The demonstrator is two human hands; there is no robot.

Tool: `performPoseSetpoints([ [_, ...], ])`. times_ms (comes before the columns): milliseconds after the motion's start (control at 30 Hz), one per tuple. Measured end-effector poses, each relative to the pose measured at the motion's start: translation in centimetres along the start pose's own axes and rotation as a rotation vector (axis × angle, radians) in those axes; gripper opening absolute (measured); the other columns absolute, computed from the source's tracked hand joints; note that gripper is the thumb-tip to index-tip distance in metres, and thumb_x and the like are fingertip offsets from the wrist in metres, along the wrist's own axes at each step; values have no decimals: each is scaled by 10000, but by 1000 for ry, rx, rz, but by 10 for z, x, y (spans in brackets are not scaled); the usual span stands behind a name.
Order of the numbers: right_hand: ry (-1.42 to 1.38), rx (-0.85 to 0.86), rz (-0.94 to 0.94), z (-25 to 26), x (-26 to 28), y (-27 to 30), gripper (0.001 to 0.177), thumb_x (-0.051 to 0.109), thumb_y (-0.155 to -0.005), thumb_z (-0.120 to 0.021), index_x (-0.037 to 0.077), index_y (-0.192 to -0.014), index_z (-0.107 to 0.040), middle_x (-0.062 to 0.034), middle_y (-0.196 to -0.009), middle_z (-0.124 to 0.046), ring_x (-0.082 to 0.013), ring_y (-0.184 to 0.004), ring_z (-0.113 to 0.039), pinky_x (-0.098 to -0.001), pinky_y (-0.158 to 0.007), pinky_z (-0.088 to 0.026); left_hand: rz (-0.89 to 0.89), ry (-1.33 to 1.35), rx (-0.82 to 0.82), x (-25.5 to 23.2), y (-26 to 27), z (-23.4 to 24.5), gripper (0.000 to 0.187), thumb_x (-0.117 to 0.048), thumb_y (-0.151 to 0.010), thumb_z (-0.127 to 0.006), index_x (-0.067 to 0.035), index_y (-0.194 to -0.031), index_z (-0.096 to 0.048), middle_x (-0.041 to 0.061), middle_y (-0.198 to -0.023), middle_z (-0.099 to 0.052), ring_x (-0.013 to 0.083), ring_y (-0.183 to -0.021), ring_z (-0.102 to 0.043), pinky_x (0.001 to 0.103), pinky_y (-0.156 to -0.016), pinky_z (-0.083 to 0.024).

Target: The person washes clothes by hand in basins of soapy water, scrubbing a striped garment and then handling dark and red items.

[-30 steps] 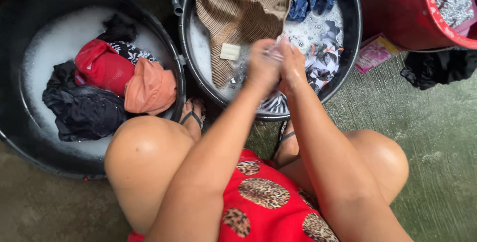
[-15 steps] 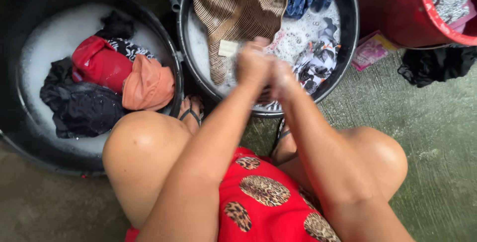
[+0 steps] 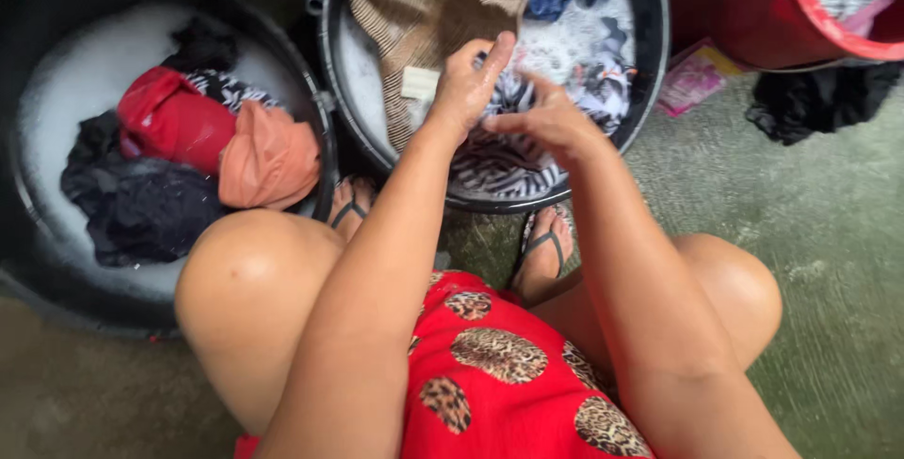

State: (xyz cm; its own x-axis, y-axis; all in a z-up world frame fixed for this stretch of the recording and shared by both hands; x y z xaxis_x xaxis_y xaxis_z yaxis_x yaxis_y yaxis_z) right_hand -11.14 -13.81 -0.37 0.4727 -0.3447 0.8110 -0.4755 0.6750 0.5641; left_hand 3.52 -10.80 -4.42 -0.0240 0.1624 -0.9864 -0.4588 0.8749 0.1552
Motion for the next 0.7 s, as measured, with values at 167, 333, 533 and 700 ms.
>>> performPoseSetpoints([
  [167,-92,-258,8,-9,21,10,448,290,-922,-841,-119,-1050,-711,-75,-893,-673,-161,-743,-576,-361,-638,-478,-116,4,106,17,-5,-1,877,-793,-979,-370,-2,-1043,-745,134,-951,-746,218,-929,-687,345,-897,-525],
  [333,-667,-225,163,12,49,30,312,211,-917,-765,-29,-1077,-645,-95,-902,-738,-234,-784,-732,-385,-726,-629,649,652,-119,107,26,15,941,-832,-938,-320,-2,-1233,-652,136,-1132,-782,242,-1050,-756,390,-942,-578],
  [533,-539,-367,-183,4,-52,-30,205,181,-926,-677,7,-1028,-642,-109,-869,-713,-247,-757,-710,-415,-666,-605,20,-256,-178,-18,56,-43,519,-531,-856,-598,-98,-1138,-645,148,-933,-759,300,-821,-752,420,-707,-593],
  [700,-504,-199,-250,-29,-69,-36,147,132,-930,-605,26,-1029,-631,-125,-861,-680,-256,-756,-679,-436,-629,-575,226,-496,-129,-10,34,-8,425,-543,-977,-550,-140,-989,-685,142,-864,-762,297,-805,-766,429,-692,-602],
])
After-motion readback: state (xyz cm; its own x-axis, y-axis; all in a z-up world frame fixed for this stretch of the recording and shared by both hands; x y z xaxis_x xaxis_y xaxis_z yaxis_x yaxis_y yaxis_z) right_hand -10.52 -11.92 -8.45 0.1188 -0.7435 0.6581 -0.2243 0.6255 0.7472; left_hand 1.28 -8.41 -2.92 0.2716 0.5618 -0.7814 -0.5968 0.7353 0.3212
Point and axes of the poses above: each hand's wrist, its own y-axis away from the middle knuckle, its own z-axis out of the back of the hand, x = y × z, the point moved 7 cm from there along -y, towards the middle knuckle
